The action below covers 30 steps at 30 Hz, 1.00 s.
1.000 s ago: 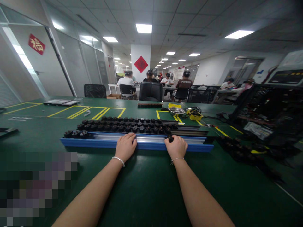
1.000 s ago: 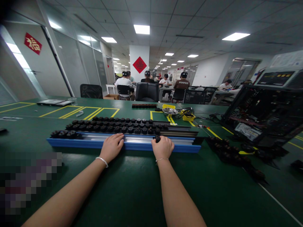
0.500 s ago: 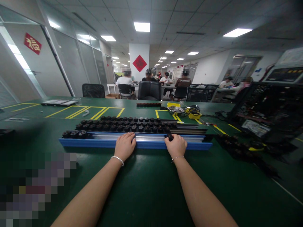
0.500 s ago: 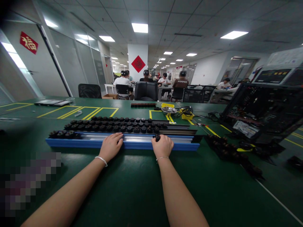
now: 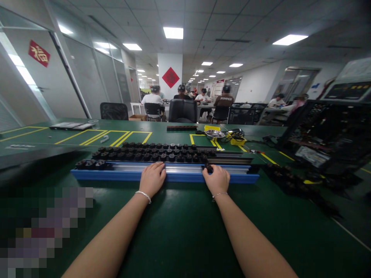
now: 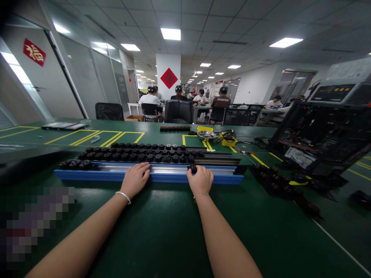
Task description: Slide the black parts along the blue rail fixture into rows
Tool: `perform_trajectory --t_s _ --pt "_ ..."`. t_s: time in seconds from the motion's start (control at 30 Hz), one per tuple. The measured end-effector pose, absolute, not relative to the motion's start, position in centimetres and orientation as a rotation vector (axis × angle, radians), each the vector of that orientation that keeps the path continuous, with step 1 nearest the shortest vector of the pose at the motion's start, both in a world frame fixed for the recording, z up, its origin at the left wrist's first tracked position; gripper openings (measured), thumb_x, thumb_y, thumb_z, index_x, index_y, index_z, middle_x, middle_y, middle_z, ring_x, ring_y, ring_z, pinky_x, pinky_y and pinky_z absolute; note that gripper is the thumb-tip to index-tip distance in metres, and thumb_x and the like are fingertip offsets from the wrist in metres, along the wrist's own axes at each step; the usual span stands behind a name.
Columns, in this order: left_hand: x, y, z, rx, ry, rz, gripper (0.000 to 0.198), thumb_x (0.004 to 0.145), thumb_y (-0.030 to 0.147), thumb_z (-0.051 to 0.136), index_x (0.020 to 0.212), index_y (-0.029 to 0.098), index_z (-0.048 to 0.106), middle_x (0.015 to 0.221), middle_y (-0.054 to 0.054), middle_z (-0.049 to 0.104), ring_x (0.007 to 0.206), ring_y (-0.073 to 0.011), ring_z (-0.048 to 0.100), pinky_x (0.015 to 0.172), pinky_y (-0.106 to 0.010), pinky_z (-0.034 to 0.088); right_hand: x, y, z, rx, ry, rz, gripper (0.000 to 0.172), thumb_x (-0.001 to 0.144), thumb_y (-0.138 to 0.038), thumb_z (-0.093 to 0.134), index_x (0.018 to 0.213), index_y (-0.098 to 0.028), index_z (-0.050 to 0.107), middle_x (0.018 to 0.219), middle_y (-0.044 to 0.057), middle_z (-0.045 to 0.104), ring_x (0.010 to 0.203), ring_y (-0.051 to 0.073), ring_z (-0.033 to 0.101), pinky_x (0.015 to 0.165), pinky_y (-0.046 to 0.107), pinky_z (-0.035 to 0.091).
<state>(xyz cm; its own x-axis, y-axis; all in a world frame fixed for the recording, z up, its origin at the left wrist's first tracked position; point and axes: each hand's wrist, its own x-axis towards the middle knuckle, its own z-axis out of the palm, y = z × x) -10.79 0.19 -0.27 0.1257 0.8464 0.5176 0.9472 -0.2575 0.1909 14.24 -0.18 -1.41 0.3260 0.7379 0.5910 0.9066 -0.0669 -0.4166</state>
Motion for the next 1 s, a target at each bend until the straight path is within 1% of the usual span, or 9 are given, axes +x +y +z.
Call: perform_trajectory --t_s 0.37,0.7,1.0 --pt "-10.8 0.1 -0.2 -2.222 -1.786 -0.796 0.035 0.088 0.031 0.039 0.111 0.021 0.064 0.123 -0.003 0.061 0.114 -0.0212 0.053 0.098 -0.039 0.039 15.1 -0.4 -1.2 -1.856 -1.436 -0.308 0.027 0.076 -0.036 0.048 0.085 -0.016 0.065 0.084 0.007 0.066 0.085 0.021 0.056 0.090 0.035 0.030" --pt "-10.8 0.2 -0.2 -2.225 -1.796 -0.797 0.036 0.088 0.032 0.038 0.112 0.022 0.063 0.124 -0.002 0.061 0.115 -0.0210 0.052 0.099 -0.038 0.039 15.4 -0.4 -1.3 -1.863 -1.414 -0.346 0.028 0.076 -0.036 0.047 0.084 -0.016 0.065 0.082 0.008 0.066 0.084 0.021 0.054 0.092 0.036 0.029" --pt "-10.8 0.2 -0.2 -2.230 -1.792 -0.819 0.035 0.087 0.032 0.040 0.111 0.024 0.064 0.123 -0.003 0.061 0.115 -0.0211 0.053 0.099 -0.038 0.039 15.9 -0.3 -1.4 -1.898 -1.394 -0.331 0.029 0.076 -0.037 0.046 0.084 -0.017 0.065 0.082 0.008 0.065 0.085 0.022 0.053 0.095 0.039 0.025"
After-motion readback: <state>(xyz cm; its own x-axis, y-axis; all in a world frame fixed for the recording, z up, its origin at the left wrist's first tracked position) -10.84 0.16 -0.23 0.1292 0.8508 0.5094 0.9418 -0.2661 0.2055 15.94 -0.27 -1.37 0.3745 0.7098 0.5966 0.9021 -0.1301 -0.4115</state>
